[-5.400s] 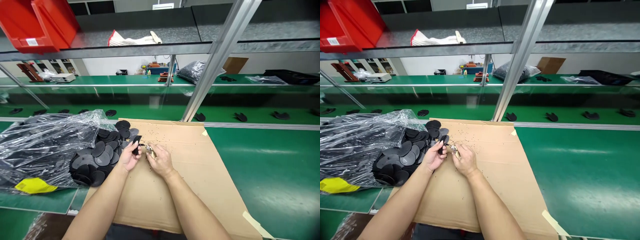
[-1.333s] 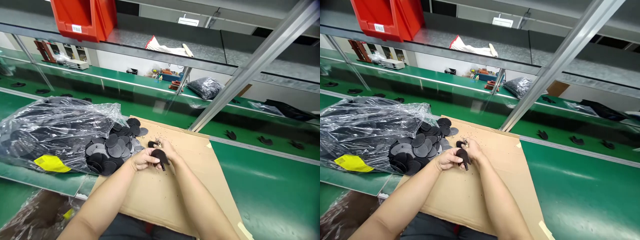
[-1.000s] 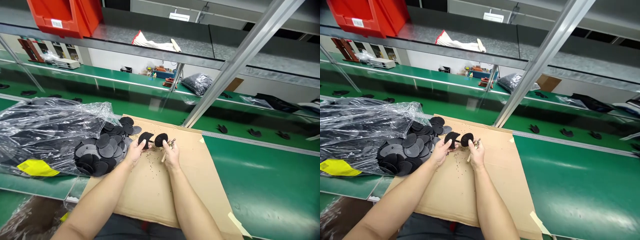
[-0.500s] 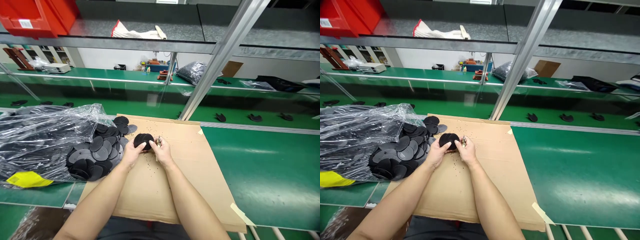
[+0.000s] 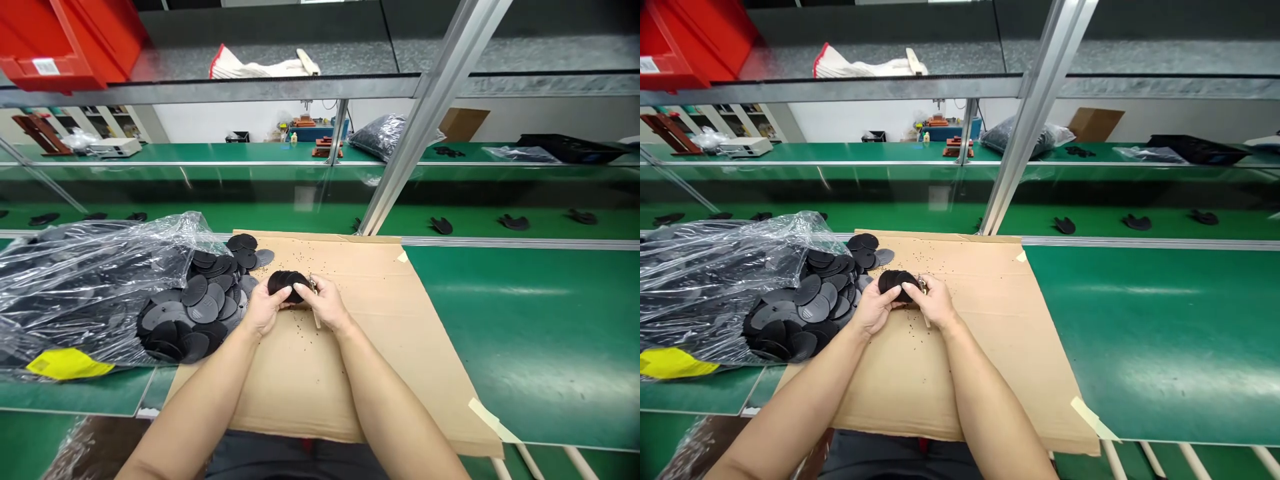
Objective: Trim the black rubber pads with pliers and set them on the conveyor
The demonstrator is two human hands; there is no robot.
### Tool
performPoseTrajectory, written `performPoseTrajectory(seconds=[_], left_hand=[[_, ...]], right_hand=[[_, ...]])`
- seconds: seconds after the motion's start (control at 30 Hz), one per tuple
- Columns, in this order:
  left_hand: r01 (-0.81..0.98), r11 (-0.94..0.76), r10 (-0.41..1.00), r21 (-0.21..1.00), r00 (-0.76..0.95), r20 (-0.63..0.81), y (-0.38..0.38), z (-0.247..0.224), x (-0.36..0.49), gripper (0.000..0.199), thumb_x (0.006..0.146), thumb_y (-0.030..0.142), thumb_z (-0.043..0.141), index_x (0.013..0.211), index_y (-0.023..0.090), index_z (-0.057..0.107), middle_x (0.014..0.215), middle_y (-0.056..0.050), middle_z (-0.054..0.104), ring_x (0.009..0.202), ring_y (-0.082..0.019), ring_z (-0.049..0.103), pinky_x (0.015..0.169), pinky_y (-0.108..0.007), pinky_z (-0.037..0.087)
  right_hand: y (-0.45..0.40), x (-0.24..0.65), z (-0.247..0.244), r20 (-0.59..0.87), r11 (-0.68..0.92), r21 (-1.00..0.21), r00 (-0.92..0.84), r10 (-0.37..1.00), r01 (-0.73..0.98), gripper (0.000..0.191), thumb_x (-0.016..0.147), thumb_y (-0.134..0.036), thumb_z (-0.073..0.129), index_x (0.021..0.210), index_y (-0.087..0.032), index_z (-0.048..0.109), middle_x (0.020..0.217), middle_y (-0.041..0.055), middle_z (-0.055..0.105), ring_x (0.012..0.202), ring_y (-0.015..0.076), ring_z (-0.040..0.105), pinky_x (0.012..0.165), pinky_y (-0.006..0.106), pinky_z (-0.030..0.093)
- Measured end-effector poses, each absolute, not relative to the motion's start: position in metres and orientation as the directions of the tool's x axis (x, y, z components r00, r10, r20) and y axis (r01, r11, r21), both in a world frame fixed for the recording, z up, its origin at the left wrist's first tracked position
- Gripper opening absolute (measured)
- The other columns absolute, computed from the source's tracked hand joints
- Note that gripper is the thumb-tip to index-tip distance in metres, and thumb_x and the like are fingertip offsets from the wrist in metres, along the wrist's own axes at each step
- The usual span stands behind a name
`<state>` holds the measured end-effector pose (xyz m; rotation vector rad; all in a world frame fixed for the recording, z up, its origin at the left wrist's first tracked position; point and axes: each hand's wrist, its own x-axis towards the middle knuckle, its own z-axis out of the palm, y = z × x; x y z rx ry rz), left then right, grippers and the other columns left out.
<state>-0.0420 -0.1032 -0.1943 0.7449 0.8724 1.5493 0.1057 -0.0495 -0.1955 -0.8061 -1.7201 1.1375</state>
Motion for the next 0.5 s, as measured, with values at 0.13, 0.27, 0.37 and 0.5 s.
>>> performPoseTrajectory(seconds=[0.13, 0.27, 0.37, 0.5], left_hand=[[-0.517, -0.073, 0.987, 0.853, -0.160, -0.013, -0.1023, -0.1950, -0.0417, 0.047, 0.059, 0.027, 0.085, 0.099, 0.014, 0.063, 0.095, -0.008, 0.068, 0.082, -0.021, 0.066, 0.074, -0.037, 0.055], [-0.497, -0.150, 0.982, 0.855, -0.173, 0.072, -0.1013, -0.1946, -0.0402, 0.041, 0.060, 0.025, 0.084, 0.094, 0.012, 0.066, 0.097, -0.009, 0.069, 0.092, -0.021, 0.064, 0.089, -0.036, 0.050], [-0.486, -0.168, 0.982, 0.858, -0.157, 0.103, -0.1009, -0.1941, -0.0398, 0.037, 0.062, 0.023, 0.083, 0.093, 0.011, 0.068, 0.099, -0.010, 0.069, 0.095, -0.020, 0.063, 0.093, -0.035, 0.046], [-0.517, -0.135, 0.988, 0.845, -0.131, 0.078, -0.1002, -0.1943, -0.0407, 0.039, 0.062, 0.023, 0.083, 0.095, 0.011, 0.067, 0.099, -0.010, 0.069, 0.095, -0.020, 0.063, 0.090, -0.034, 0.047]], right_hand=[[-0.0500, 0.1067, -0.1929, 0.339, 0.405, -0.911, -0.416, 0.844, 0.080, 0.036, 0.078, -0.053, 0.064, 0.074, -0.017, 0.063, 0.066, -0.0015, 0.055, 0.063, 0.0134, 0.051, 0.059, 0.024, 0.042], [-0.0500, 0.1064, -0.1940, 0.363, 0.431, -0.894, -0.367, 0.857, 0.122, 0.036, 0.078, -0.054, 0.064, 0.070, -0.018, 0.062, 0.062, -0.0015, 0.052, 0.060, 0.0136, 0.049, 0.058, 0.025, 0.041], [-0.0499, 0.1054, -0.1959, 0.371, 0.441, -0.884, -0.339, 0.865, 0.158, 0.037, 0.078, -0.054, 0.063, 0.066, -0.018, 0.059, 0.060, -0.0017, 0.050, 0.058, 0.0130, 0.046, 0.055, 0.024, 0.040], [-0.0526, 0.1032, -0.1947, 0.382, 0.454, -0.860, -0.296, 0.876, 0.234, 0.040, 0.078, -0.053, 0.062, 0.060, -0.018, 0.055, 0.055, -0.0027, 0.045, 0.054, 0.0117, 0.042, 0.051, 0.024, 0.036]])
